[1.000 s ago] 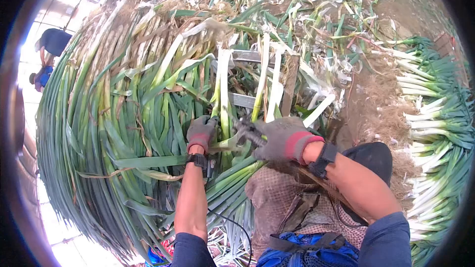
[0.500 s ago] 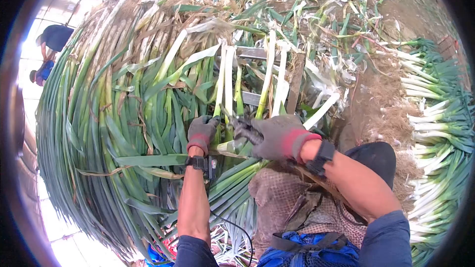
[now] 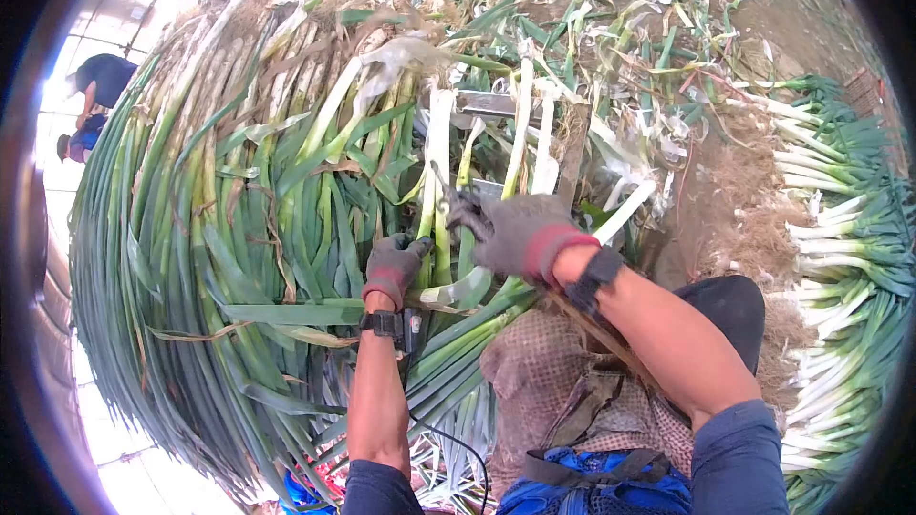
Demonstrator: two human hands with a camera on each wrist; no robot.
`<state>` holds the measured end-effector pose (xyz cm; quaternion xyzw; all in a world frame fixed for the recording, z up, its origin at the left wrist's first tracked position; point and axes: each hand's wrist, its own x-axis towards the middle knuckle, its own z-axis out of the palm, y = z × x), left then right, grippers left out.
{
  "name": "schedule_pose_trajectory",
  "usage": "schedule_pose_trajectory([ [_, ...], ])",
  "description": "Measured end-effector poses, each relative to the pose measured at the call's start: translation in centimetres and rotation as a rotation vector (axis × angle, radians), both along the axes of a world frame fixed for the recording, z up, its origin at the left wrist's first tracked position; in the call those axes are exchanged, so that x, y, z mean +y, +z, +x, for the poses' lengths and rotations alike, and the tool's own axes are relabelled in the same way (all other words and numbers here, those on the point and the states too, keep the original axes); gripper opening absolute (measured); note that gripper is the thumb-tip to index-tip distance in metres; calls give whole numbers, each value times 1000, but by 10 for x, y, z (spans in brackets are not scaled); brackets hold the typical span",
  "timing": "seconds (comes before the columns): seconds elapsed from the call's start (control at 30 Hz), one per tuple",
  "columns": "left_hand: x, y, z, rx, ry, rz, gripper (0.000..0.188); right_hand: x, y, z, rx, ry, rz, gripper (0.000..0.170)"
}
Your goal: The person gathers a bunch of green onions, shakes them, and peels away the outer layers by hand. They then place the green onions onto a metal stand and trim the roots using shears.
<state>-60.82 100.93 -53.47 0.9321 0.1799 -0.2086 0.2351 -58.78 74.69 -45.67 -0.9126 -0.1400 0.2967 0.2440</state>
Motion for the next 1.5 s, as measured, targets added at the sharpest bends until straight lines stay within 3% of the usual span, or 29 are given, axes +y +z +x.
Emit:
schedule_pose_trajectory([
  [0.13, 0, 6, -5, 55, 19, -26, 43, 14, -9, 35, -11, -91, -48, 69],
  [0.23, 5, -4, -14, -38, 18, -4, 35, 19, -11, 39, -142, -220, 29, 51],
  [0.27, 7, -6, -17, -71, 11, -13, 35, 16, -3, 43, -77, -164, -60, 55],
  [0.5, 18, -10, -21, -117, 1, -71, 34, -20, 24, -23, 110, 213, -40, 82],
  [0.6, 20, -10, -19, -102, 12, -68, 35, -32, 18, -45, 33, 322, 34, 85],
  [0.7, 17, -6, -19, -98, 25, -75, 34, -18, 23, -29, 89, 238, -70, 84],
  [1.03, 13, -9, -18, -48, 45, -15, 37, 10, -12, 41, -71, -53, -129, 68],
  [1.1, 10, -1, -19, -17, -1, -49, 48, 11, -6, 42, -30, -91, -132, 67],
  [1.27, 9, -17, -11, 105, -37, -77, 61, -1, -4, 24, -65, -54, -141, 68],
  [1.5, 3, -57, -9, 120, -134, -123, 60, -24, 1, 7, -57, -35, -79, 77],
])
